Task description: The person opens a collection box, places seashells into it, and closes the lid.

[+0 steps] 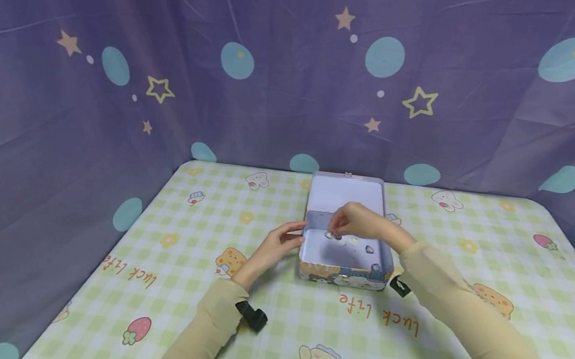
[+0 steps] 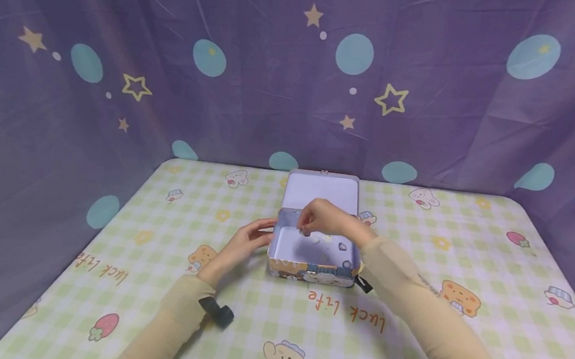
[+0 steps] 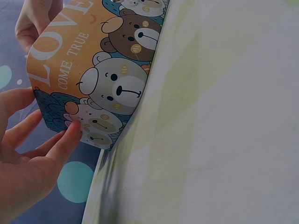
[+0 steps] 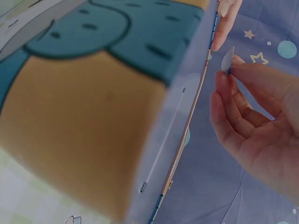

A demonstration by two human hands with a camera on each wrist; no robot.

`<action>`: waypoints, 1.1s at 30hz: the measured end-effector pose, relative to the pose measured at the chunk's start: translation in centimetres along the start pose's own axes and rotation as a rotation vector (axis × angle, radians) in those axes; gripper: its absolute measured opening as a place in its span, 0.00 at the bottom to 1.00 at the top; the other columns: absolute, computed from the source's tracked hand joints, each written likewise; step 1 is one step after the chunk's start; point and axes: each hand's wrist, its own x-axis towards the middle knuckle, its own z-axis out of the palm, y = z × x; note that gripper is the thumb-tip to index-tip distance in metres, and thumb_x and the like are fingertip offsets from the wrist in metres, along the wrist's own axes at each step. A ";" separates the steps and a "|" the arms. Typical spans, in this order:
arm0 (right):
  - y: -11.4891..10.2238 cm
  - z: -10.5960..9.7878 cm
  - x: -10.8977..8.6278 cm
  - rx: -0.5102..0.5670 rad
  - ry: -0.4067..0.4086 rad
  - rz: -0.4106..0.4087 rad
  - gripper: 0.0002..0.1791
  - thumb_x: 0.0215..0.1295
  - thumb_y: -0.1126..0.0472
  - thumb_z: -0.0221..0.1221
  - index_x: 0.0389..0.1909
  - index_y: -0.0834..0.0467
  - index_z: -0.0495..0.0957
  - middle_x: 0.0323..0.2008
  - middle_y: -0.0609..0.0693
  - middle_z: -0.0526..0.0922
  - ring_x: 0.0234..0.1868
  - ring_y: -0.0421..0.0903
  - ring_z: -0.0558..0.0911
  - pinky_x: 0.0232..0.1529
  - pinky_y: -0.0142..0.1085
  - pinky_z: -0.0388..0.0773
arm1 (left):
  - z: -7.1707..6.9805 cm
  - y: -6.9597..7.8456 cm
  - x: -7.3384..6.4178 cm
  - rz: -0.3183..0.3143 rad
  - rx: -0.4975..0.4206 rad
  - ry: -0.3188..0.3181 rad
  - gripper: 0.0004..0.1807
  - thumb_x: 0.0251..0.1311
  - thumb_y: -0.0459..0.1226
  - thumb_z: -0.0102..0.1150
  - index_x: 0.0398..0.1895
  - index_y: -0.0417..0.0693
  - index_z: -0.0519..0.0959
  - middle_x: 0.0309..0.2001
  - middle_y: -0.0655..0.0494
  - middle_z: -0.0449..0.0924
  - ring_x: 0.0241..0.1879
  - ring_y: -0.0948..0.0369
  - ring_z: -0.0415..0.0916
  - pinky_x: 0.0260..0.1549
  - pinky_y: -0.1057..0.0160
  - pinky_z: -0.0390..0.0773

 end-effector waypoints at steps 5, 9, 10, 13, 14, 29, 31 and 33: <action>0.0 0.3 0.2 0.001 -0.013 -0.004 0.04 0.50 0.75 0.56 0.27 0.69 0.79 0.21 0.53 0.81 0.25 0.51 0.79 0.25 0.28 0.76 | 0.0 0.0 0.0 -0.001 0.001 0.002 0.24 0.61 0.30 0.48 0.59 0.29 0.60 0.61 0.35 0.59 0.56 0.40 0.61 0.52 0.59 0.71; -0.1 0.5 0.3 -0.004 -0.020 0.002 0.04 0.50 0.75 0.56 0.27 0.68 0.79 0.22 0.54 0.82 0.26 0.50 0.80 0.26 0.28 0.76 | 0.1 0.0 0.0 -0.001 0.009 0.011 0.24 0.60 0.30 0.48 0.59 0.30 0.61 0.60 0.36 0.60 0.56 0.41 0.62 0.52 0.59 0.71; 0.0 0.5 0.3 -0.012 -0.022 -0.005 0.05 0.50 0.75 0.56 0.27 0.68 0.79 0.23 0.54 0.82 0.26 0.49 0.80 0.27 0.28 0.77 | 0.1 0.0 0.0 0.000 0.010 0.012 0.24 0.60 0.30 0.48 0.59 0.30 0.61 0.60 0.37 0.60 0.56 0.42 0.62 0.52 0.59 0.71; 0.1 0.5 0.3 -0.046 -0.028 -0.020 0.05 0.49 0.75 0.56 0.28 0.68 0.79 0.26 0.55 0.82 0.26 0.46 0.79 0.27 0.28 0.77 | 0.1 0.0 0.0 0.004 0.013 0.014 0.24 0.60 0.30 0.48 0.59 0.29 0.61 0.60 0.36 0.60 0.56 0.42 0.62 0.52 0.59 0.71; 0.2 0.5 0.3 -0.061 -0.029 -0.024 0.06 0.49 0.75 0.56 0.29 0.68 0.79 0.27 0.55 0.82 0.26 0.44 0.79 0.28 0.28 0.77 | 0.1 -0.1 0.0 0.005 0.009 0.013 0.24 0.60 0.30 0.48 0.59 0.29 0.61 0.60 0.36 0.60 0.56 0.42 0.62 0.52 0.59 0.71; 1.7 -1.3 -2.6 -0.038 0.127 0.043 0.08 0.55 0.70 0.55 0.36 0.65 0.79 0.35 0.58 0.81 0.33 0.47 0.80 0.33 0.34 0.78 | -0.1 0.1 0.1 -0.009 0.084 0.011 0.23 0.60 0.30 0.49 0.58 0.30 0.62 0.57 0.33 0.62 0.52 0.44 0.67 0.49 0.59 0.74; 2.0 -1.7 -3.1 -0.044 0.166 0.049 0.09 0.56 0.70 0.55 0.37 0.66 0.78 0.36 0.59 0.81 0.32 0.46 0.80 0.32 0.34 0.78 | -0.3 -0.2 0.4 -0.002 0.097 0.012 0.23 0.59 0.30 0.50 0.58 0.31 0.63 0.56 0.33 0.63 0.51 0.44 0.68 0.48 0.59 0.74; 2.4 -2.1 -3.5 -0.070 0.207 0.056 0.09 0.56 0.69 0.56 0.38 0.66 0.78 0.35 0.59 0.81 0.31 0.45 0.79 0.30 0.34 0.77 | -0.5 -0.7 0.8 0.001 0.103 0.018 0.23 0.59 0.31 0.51 0.58 0.32 0.64 0.56 0.34 0.65 0.50 0.44 0.69 0.48 0.58 0.74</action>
